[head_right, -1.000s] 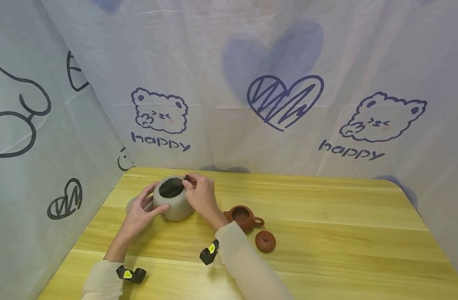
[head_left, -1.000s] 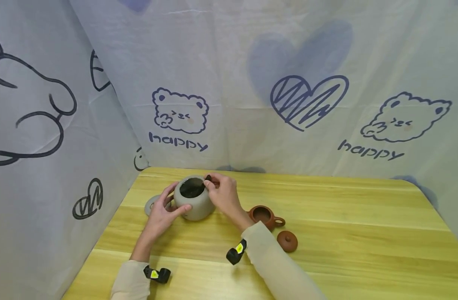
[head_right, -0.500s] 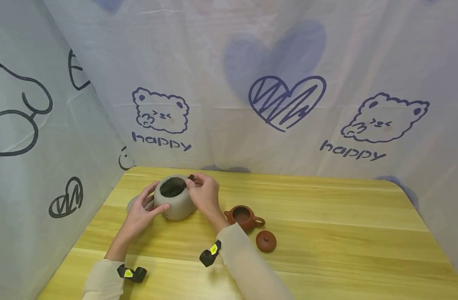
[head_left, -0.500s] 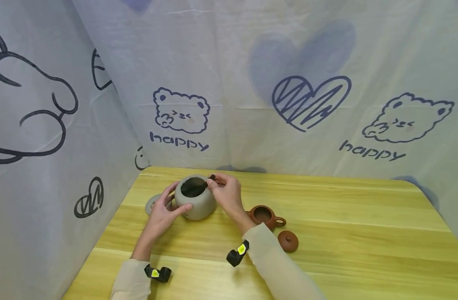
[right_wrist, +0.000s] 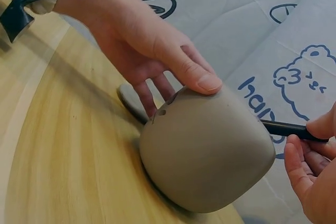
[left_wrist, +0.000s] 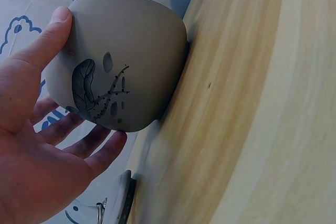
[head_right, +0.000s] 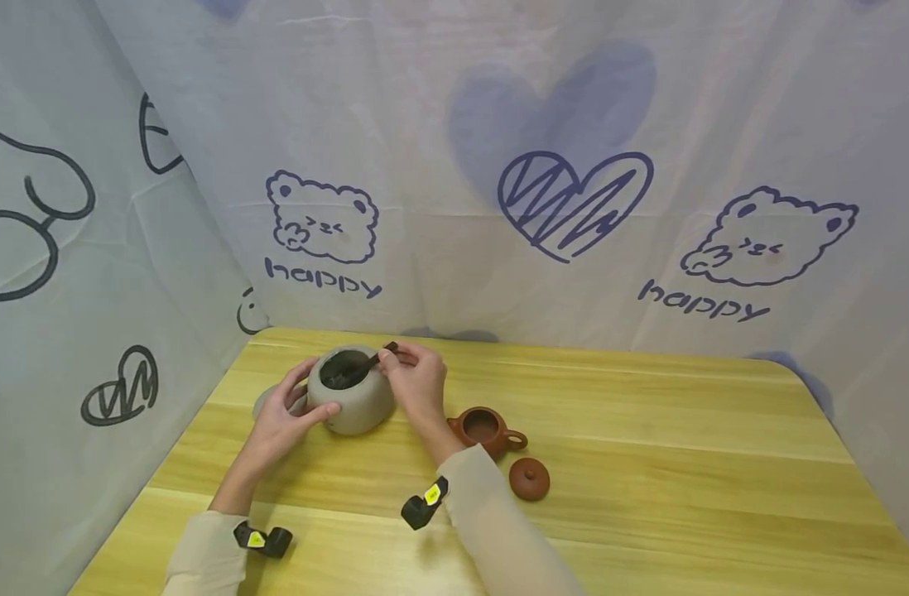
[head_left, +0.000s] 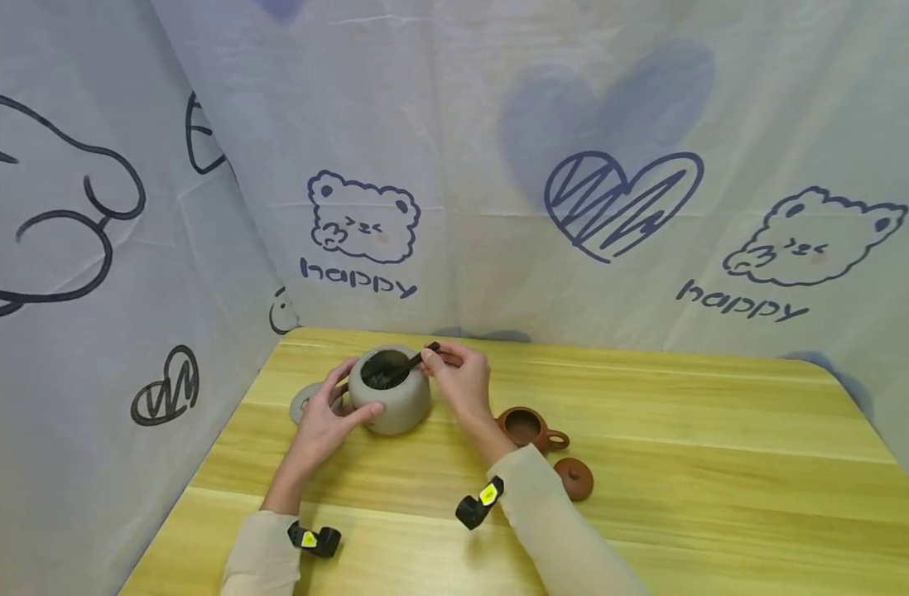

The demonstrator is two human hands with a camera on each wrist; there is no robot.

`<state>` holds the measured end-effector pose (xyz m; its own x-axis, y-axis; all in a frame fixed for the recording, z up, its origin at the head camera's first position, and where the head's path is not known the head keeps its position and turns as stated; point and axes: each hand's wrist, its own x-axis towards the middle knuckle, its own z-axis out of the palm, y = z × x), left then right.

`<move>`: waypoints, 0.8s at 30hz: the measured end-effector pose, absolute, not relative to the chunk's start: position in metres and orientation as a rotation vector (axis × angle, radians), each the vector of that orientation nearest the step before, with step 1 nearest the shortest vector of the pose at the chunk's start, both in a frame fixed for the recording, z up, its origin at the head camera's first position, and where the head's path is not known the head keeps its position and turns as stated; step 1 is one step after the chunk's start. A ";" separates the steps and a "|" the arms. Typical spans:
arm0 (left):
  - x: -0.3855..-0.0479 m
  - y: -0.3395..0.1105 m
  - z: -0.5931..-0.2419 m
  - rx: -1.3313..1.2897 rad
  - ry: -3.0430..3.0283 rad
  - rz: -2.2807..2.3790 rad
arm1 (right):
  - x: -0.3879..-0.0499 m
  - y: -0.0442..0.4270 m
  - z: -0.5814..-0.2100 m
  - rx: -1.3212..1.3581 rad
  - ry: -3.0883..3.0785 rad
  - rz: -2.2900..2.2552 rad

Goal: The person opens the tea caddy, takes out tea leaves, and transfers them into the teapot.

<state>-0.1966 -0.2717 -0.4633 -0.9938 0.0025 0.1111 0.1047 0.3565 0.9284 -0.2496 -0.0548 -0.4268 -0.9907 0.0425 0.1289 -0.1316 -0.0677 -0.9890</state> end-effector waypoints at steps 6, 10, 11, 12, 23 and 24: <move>-0.195 -0.276 -0.463 -0.110 -2.522 -1.728 | -0.245 -0.055 -0.424 0.063 -2.016 2.242; -0.193 -0.279 -0.463 -0.125 -2.524 -1.741 | -0.241 -0.054 -0.421 0.052 -1.995 2.231; -0.192 -0.279 -0.463 -0.130 -2.523 -1.745 | -0.240 -0.054 -0.421 0.054 -1.988 2.227; -0.192 -0.280 -0.462 -0.135 -2.522 -1.749 | -0.239 -0.054 -0.421 0.055 -1.982 2.223; -0.193 -0.280 -0.460 -0.142 -2.519 -1.754 | -0.241 -0.046 -0.417 0.062 -1.917 2.261; -0.194 -0.281 -0.461 -0.141 -2.519 -1.751 | -0.241 -0.045 -0.416 0.062 -1.915 2.264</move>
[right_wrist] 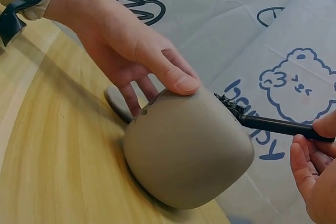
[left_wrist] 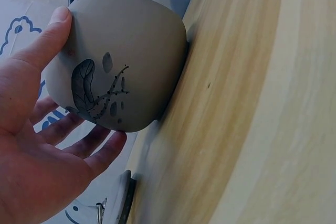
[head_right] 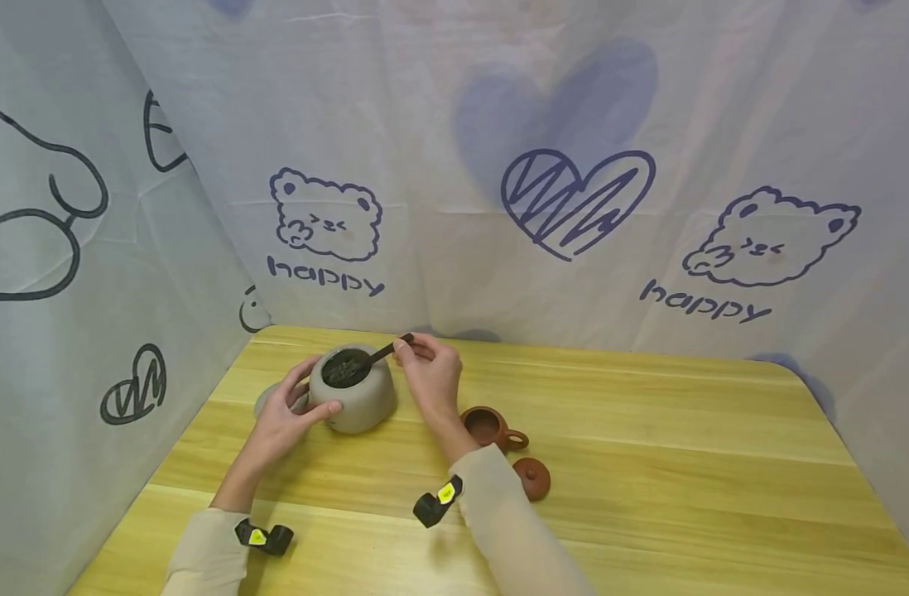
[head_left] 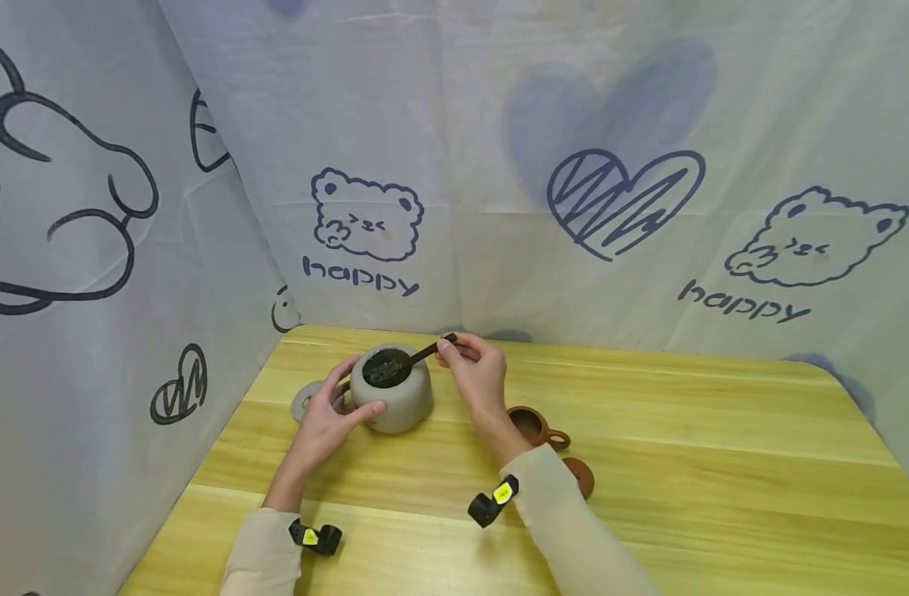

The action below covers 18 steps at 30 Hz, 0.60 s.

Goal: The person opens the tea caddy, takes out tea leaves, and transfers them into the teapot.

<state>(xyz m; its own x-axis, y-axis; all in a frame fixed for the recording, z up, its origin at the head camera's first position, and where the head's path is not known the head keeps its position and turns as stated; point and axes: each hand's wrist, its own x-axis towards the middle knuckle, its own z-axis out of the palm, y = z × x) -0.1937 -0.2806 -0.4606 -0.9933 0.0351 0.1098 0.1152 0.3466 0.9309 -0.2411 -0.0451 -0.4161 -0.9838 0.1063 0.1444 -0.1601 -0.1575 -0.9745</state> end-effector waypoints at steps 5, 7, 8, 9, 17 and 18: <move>-0.194 -0.280 -0.461 -0.143 -2.521 -1.747 | -0.241 -0.040 -0.413 0.064 -1.907 2.276; -0.193 -0.280 -0.460 -0.144 -2.520 -1.751 | -0.241 -0.038 -0.412 0.068 -1.896 2.287; -0.193 -0.280 -0.460 -0.141 -2.520 -1.754 | -0.240 -0.037 -0.411 0.072 -1.893 2.288; -0.193 -0.280 -0.460 -0.143 -2.520 -1.754 | -0.240 -0.035 -0.410 0.077 -1.889 2.291; -0.194 -0.280 -0.460 -0.126 -2.529 -1.748 | -0.236 -0.022 -0.401 0.117 -1.890 2.266; -0.194 -0.281 -0.460 -0.128 -2.532 -1.742 | -0.236 -0.020 -0.400 0.121 -1.884 2.268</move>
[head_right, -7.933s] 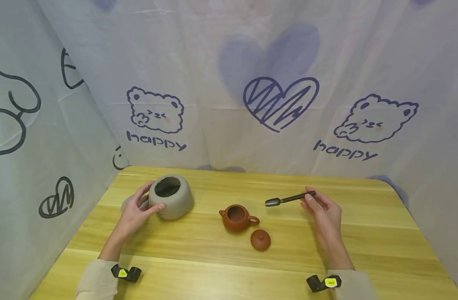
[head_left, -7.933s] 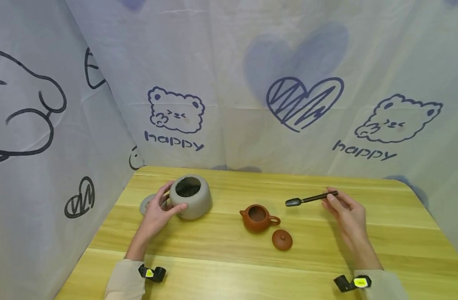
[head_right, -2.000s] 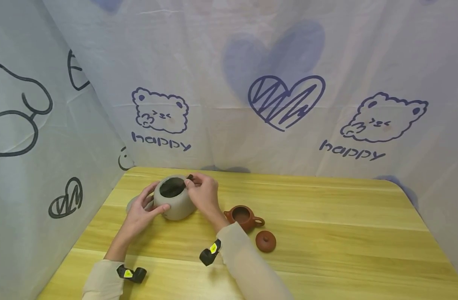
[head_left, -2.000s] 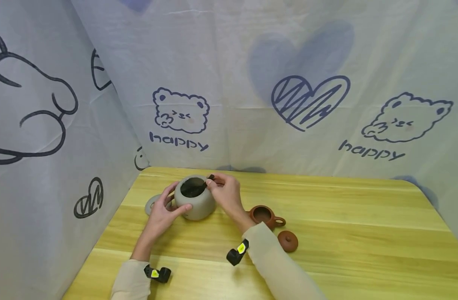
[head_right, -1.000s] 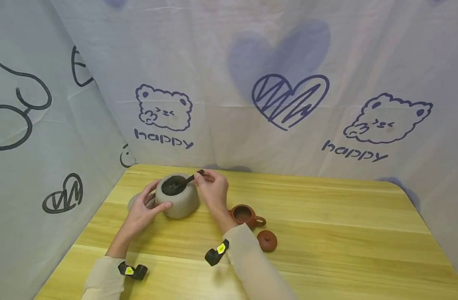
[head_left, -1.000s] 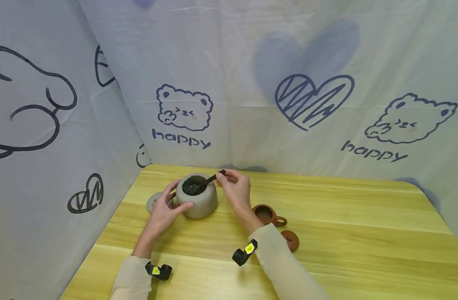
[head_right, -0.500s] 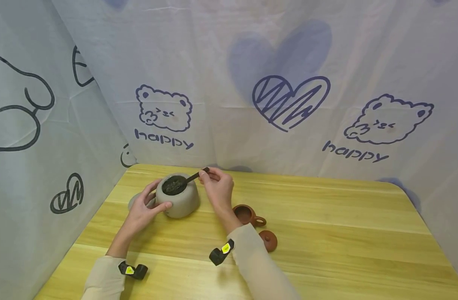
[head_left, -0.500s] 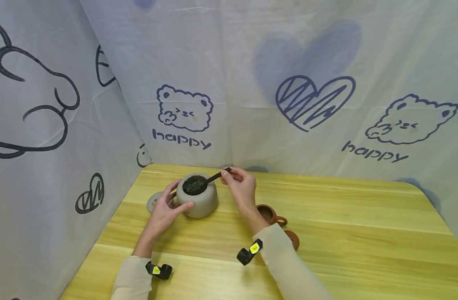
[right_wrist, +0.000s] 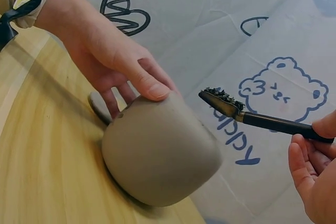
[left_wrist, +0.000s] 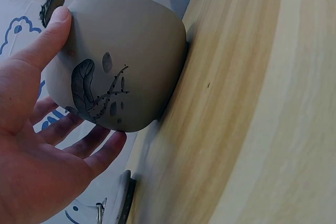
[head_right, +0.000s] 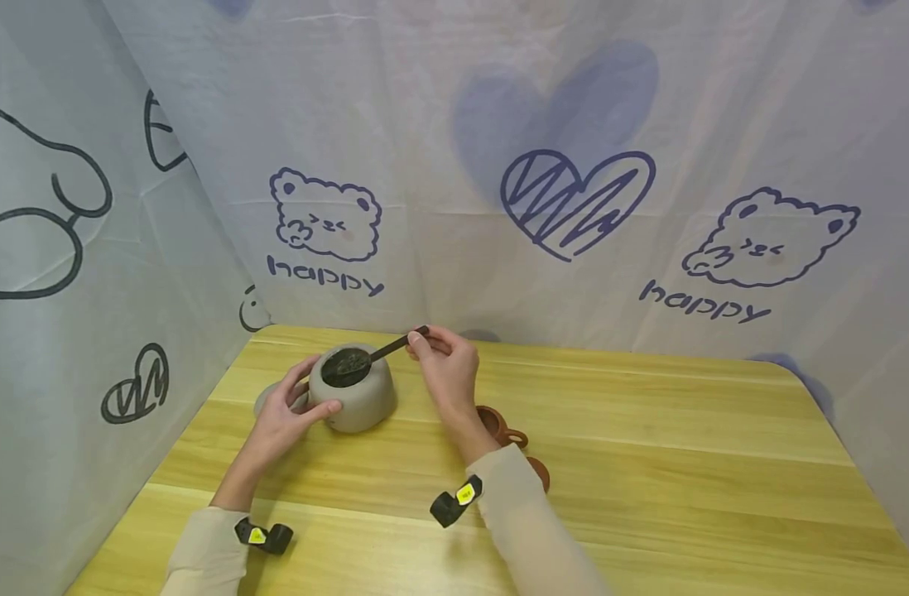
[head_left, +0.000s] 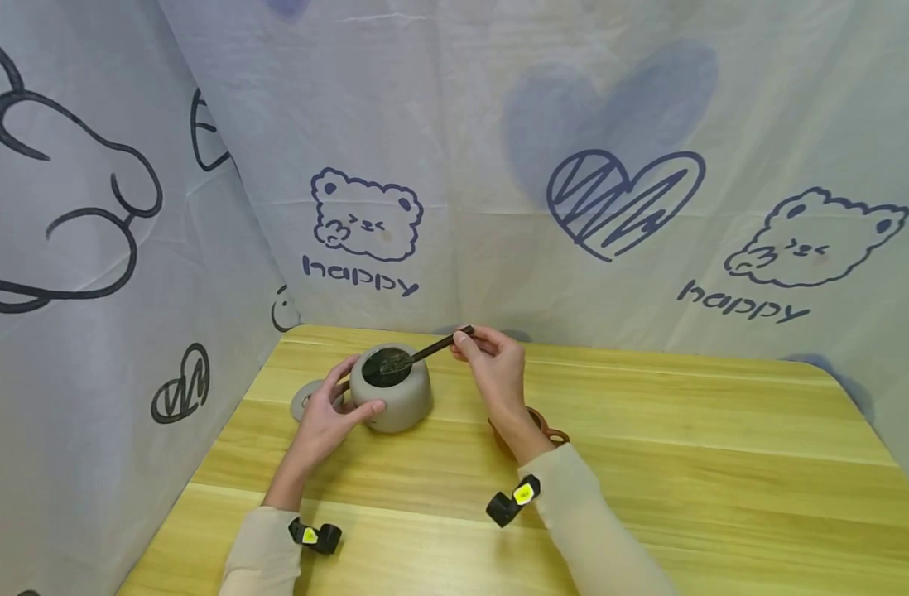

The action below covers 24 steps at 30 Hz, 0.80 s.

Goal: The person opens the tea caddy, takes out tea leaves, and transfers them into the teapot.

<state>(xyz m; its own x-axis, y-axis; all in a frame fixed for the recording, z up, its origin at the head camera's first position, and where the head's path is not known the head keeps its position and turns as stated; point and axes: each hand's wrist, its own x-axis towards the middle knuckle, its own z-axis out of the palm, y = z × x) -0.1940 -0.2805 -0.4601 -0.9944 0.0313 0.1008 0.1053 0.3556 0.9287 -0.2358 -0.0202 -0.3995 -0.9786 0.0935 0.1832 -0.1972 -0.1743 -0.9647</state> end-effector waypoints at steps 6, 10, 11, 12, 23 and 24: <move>-0.195 -0.281 -0.461 -0.136 -2.532 -1.747 | -0.232 -0.006 -0.394 0.123 -1.872 2.265; -0.195 -0.281 -0.461 -0.139 -2.530 -1.749 | -0.229 0.004 -0.393 0.124 -1.867 2.265; -0.195 -0.281 -0.461 -0.138 -2.529 -1.751 | -0.228 0.007 -0.392 0.130 -1.866 2.265; -0.195 -0.281 -0.462 -0.135 -2.526 -1.756 | -0.227 0.010 -0.392 0.135 -1.863 2.266; -0.195 -0.281 -0.463 -0.151 -2.513 -1.758 | -0.217 0.040 -0.394 0.146 -1.840 2.249; -0.194 -0.281 -0.463 -0.150 -2.515 -1.756 | -0.216 0.043 -0.395 0.141 -1.835 2.253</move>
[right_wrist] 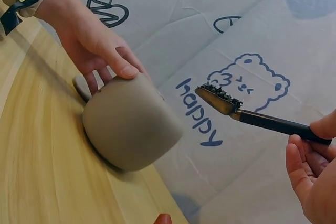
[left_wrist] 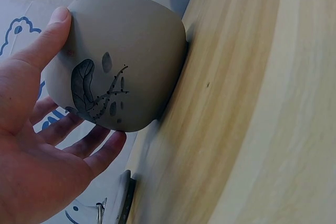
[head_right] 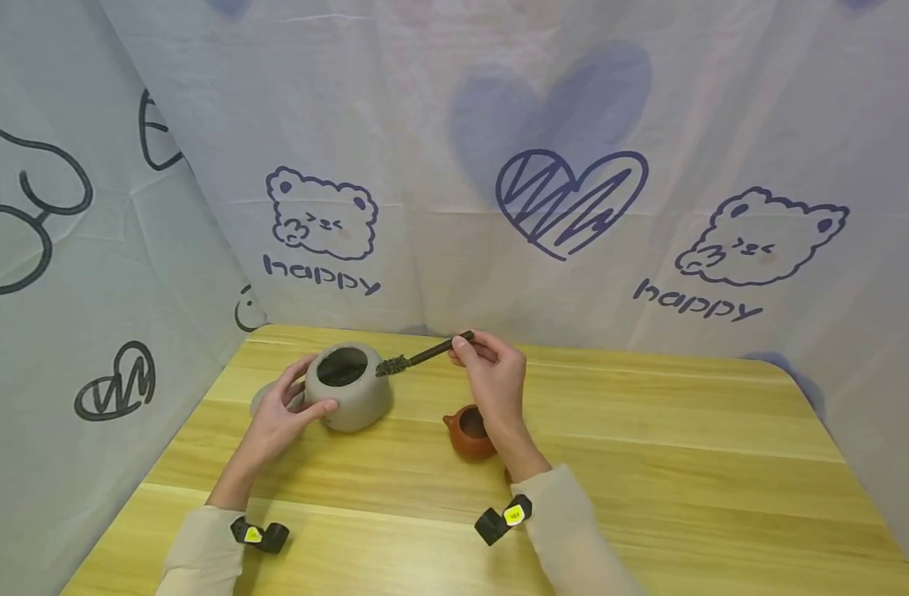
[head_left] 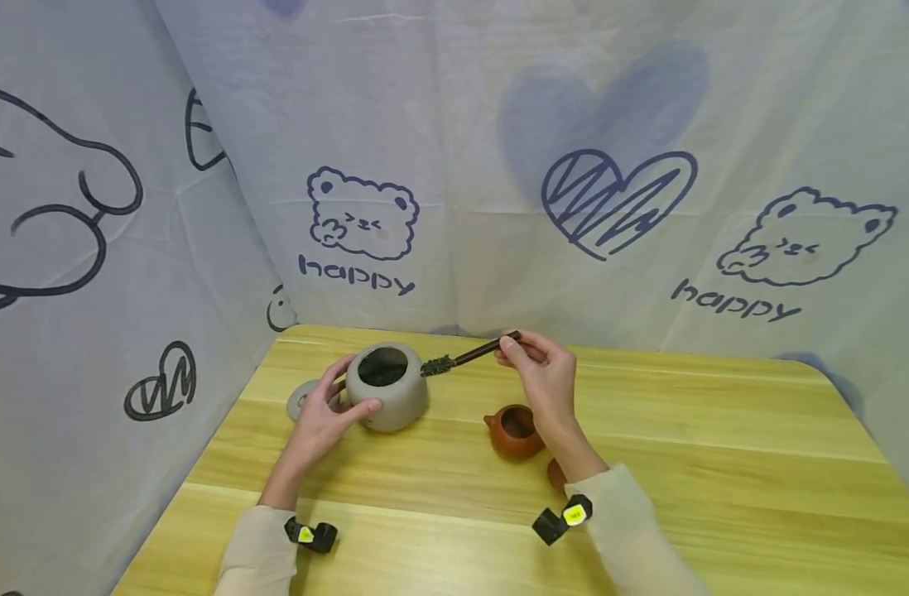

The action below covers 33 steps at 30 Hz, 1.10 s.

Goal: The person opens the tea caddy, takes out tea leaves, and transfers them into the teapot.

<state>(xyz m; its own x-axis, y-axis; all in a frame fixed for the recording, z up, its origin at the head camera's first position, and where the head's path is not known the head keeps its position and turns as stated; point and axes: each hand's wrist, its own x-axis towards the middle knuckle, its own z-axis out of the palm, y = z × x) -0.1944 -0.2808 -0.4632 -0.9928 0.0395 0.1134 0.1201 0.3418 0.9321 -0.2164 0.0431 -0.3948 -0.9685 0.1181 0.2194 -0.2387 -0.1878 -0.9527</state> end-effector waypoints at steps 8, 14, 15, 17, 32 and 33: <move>-0.195 -0.282 -0.463 -0.156 -2.518 -1.754 | -0.208 0.062 -0.401 0.117 -1.833 2.251; -0.194 -0.282 -0.463 -0.160 -2.519 -1.750 | -0.202 0.077 -0.408 0.083 -1.851 2.241; -0.194 -0.282 -0.463 -0.162 -2.519 -1.751 | -0.201 0.080 -0.410 0.075 -1.852 2.240; -0.194 -0.282 -0.463 -0.164 -2.517 -1.757 | -0.200 0.086 -0.413 0.057 -1.849 2.240; -0.196 -0.282 -0.460 -0.165 -2.515 -1.777 | -0.188 0.121 -0.428 -0.051 -1.849 2.187; -0.196 -0.282 -0.460 -0.165 -2.513 -1.781 | -0.187 0.122 -0.429 -0.060 -1.852 2.184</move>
<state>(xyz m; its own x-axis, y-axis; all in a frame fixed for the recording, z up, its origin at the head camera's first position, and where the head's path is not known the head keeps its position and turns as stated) -0.1958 -0.2822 -0.4600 -0.9927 0.0546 0.1080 0.1199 0.3280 0.9370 -0.1871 0.1224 -0.4292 -0.9609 0.2353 0.1460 -0.1824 -0.1414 -0.9730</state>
